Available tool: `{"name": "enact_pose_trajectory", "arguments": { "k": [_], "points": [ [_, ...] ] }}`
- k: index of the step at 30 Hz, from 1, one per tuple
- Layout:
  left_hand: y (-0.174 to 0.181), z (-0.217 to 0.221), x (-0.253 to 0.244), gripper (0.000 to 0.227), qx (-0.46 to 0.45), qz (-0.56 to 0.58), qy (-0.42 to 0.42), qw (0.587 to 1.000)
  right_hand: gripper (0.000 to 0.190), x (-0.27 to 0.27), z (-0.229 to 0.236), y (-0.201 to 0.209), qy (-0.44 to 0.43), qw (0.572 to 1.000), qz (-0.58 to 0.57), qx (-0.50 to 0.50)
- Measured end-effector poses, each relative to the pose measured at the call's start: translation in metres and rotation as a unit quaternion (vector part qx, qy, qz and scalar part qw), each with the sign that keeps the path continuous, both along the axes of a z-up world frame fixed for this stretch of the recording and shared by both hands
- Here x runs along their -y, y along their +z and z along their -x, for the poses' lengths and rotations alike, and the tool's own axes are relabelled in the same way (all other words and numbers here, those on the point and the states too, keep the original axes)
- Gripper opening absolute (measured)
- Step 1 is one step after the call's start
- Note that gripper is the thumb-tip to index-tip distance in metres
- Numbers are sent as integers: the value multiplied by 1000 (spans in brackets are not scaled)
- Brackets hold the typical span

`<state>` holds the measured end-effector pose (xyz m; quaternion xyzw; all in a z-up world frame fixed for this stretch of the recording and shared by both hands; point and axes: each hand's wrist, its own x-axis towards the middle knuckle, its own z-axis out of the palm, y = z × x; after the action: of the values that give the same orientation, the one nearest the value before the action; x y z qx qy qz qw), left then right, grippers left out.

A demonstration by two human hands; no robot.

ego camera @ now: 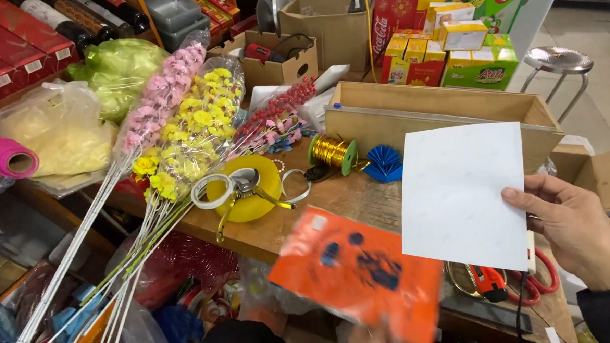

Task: Cutting, folding, and assembling green paper onto an orange card to create a decoration.

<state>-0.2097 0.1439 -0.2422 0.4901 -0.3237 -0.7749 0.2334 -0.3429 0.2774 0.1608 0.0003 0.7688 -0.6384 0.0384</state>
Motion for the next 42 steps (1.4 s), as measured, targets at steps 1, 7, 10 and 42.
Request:
{"name": "enact_pose_trajectory", "arguments": {
  "k": [1, 7, 10, 42],
  "points": [
    [77, 13, 44, 43, 0, -1, 1, 1000, 20, -2, 1, -2, 1, 1000, -1, 0],
    [234, -52, 118, 80, 37, -82, -377, 922, 22, -11, 19, -21, -7, 1000, 10, -10],
    [197, -60, 185, 24, 181, 411, -339, 827, 22, -31, 46, -53, 16, 998, 32, -56],
    [330, 12, 202, 46, -261, 275, -315, 870, 29, 62, -6, -63, 205, 978, 37, 29]
  ]
}}
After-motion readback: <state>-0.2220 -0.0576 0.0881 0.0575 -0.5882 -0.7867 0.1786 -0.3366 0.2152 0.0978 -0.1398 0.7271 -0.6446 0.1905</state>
